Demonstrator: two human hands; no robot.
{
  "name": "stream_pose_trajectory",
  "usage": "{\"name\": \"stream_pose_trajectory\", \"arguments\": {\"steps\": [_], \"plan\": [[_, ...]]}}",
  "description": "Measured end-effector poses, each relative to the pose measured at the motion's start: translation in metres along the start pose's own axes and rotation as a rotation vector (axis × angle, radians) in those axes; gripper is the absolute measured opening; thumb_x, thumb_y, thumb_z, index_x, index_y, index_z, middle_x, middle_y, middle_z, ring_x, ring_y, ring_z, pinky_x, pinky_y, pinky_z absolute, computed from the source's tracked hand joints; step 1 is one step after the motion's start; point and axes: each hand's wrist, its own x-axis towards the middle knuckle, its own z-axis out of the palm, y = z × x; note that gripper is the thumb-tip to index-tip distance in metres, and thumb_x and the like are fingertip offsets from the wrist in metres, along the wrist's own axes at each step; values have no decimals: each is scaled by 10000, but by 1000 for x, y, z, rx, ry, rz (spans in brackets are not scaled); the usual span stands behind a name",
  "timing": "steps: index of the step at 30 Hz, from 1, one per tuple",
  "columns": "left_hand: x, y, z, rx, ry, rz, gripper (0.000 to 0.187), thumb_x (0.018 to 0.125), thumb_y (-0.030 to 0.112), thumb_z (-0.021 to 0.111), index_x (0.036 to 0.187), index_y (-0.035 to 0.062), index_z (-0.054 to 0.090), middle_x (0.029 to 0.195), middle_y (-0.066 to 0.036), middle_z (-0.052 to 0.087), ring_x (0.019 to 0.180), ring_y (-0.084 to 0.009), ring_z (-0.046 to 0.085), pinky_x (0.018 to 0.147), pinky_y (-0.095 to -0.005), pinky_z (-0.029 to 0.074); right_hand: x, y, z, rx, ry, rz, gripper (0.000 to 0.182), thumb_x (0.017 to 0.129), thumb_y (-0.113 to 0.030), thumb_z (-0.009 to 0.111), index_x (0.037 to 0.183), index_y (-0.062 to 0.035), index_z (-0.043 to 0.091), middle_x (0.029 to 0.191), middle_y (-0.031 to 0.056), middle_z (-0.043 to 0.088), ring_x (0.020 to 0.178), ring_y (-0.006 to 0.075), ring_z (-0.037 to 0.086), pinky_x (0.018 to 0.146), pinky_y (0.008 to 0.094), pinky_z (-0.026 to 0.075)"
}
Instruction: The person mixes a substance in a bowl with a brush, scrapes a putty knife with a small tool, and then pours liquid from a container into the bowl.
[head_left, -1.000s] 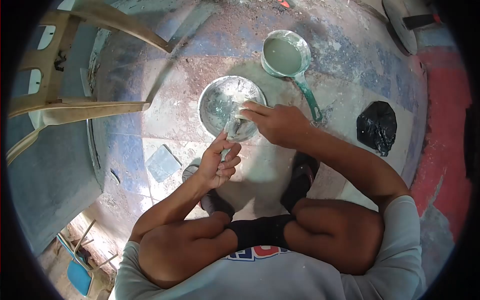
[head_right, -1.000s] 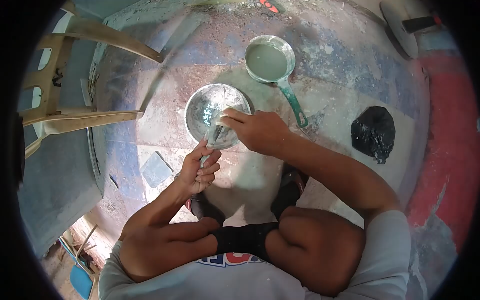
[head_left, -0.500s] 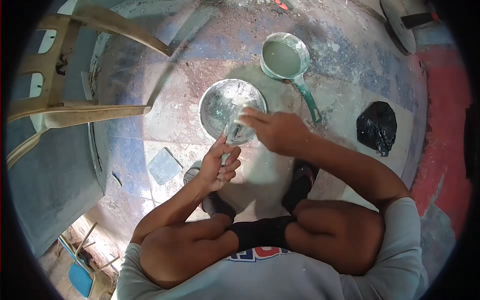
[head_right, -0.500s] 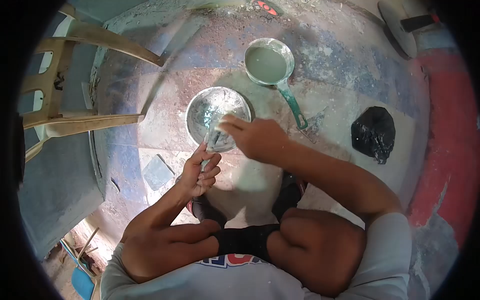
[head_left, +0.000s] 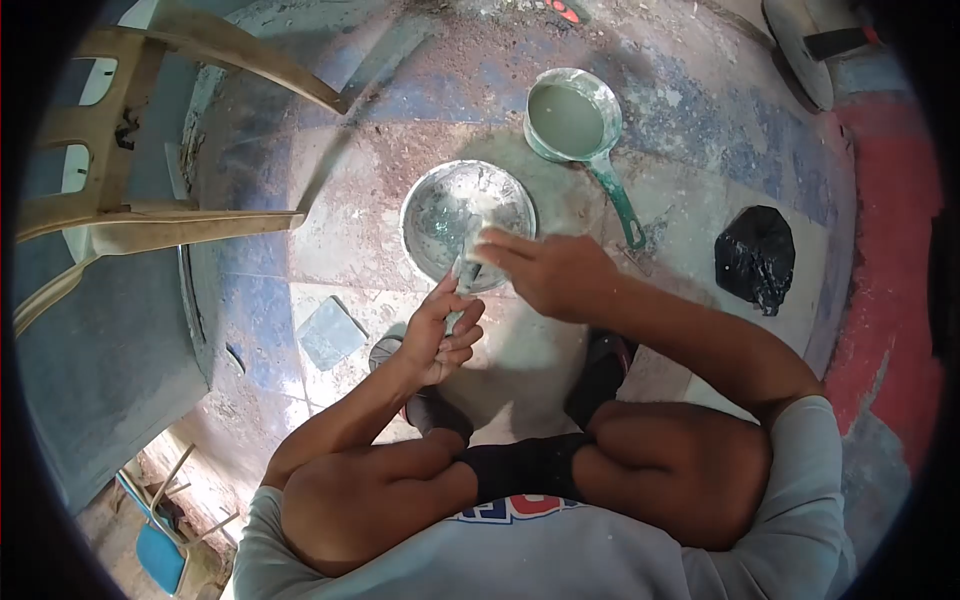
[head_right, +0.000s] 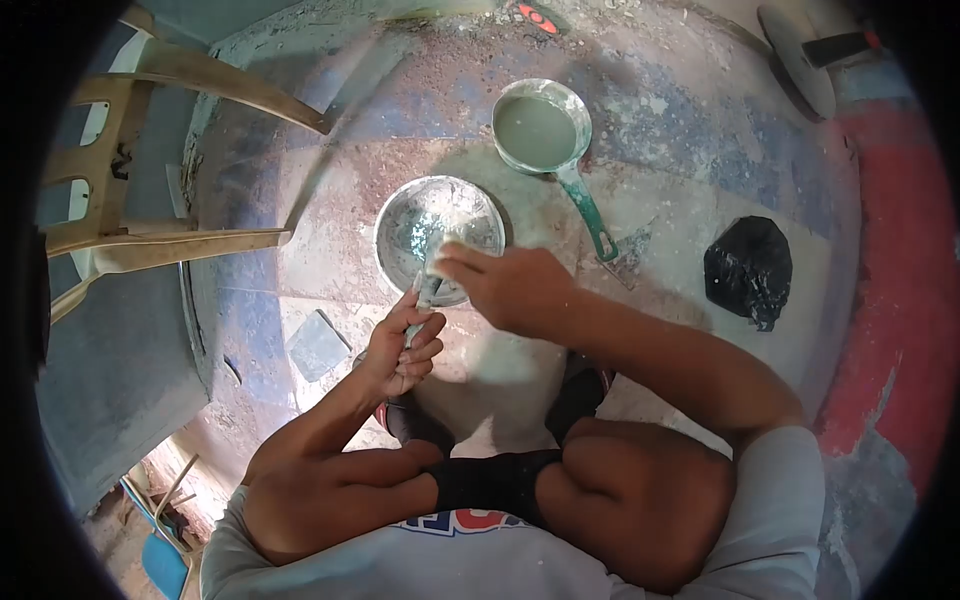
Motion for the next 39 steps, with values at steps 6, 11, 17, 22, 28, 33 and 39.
{"name": "stream_pose_trajectory", "arguments": {"steps": [6,11,17,22,28,33,39], "plan": [[2,1,-4,-4,-65,4,384,1035,123,451,1361,324,457,720,-8,430,445,-70,325,350,-177,243,1,2,-4,0,-18,18,433,924,-144,607,1355,-179,629,1400,31,654,724,284,732,576,388,587],[6,2,-9,-35,-27,16,372,1051,138,457,1378,315,478,731,-21,431,448,-73,326,339,-174,267,7,38,0,161,-84,152,432,981,-138,543,1408,-186,590,1456,41,613,895,327,736,728,441,601],[5,8,-5,-13,-70,7,387,1036,132,481,1365,327,420,731,-16,436,448,-68,332,350,-174,246,11,19,-15,77,-86,165,478,959,-117,545,1426,-207,586,1539,37,542,840,313,739,692,424,605],[5,6,-3,-29,-47,-14,363,1041,139,475,1341,338,428,729,-12,433,446,-68,326,346,-174,240,6,34,0,-20,43,81,482,931,-90,566,1389,-234,610,1493,-9,584,719,298,717,588,408,581],[6,6,-4,-23,-21,13,263,1047,149,478,1278,273,502,719,-20,436,438,-72,333,321,-177,261,6,31,-2,-136,57,120,491,914,-104,589,1377,-265,614,1528,-21,550,671,263,700,518,360,561],[9,7,-1,-54,-16,-32,351,1029,147,501,1323,324,425,724,-15,443,444,-67,330,343,-177,244,3,18,19,-217,75,-37,541,908,-127,609,1424,-288,580,1531,-55,543,661,256,687,489,344,559],[9,10,-3,-48,-19,-24,326,1032,137,489,1302,318,450,723,-4,438,452,-61,331,344,-174,244,5,-1,22,-193,134,-132,453,923,-167,607,1362,-276,608,1526,-63,537,616,223,664,463,321,535]]}}
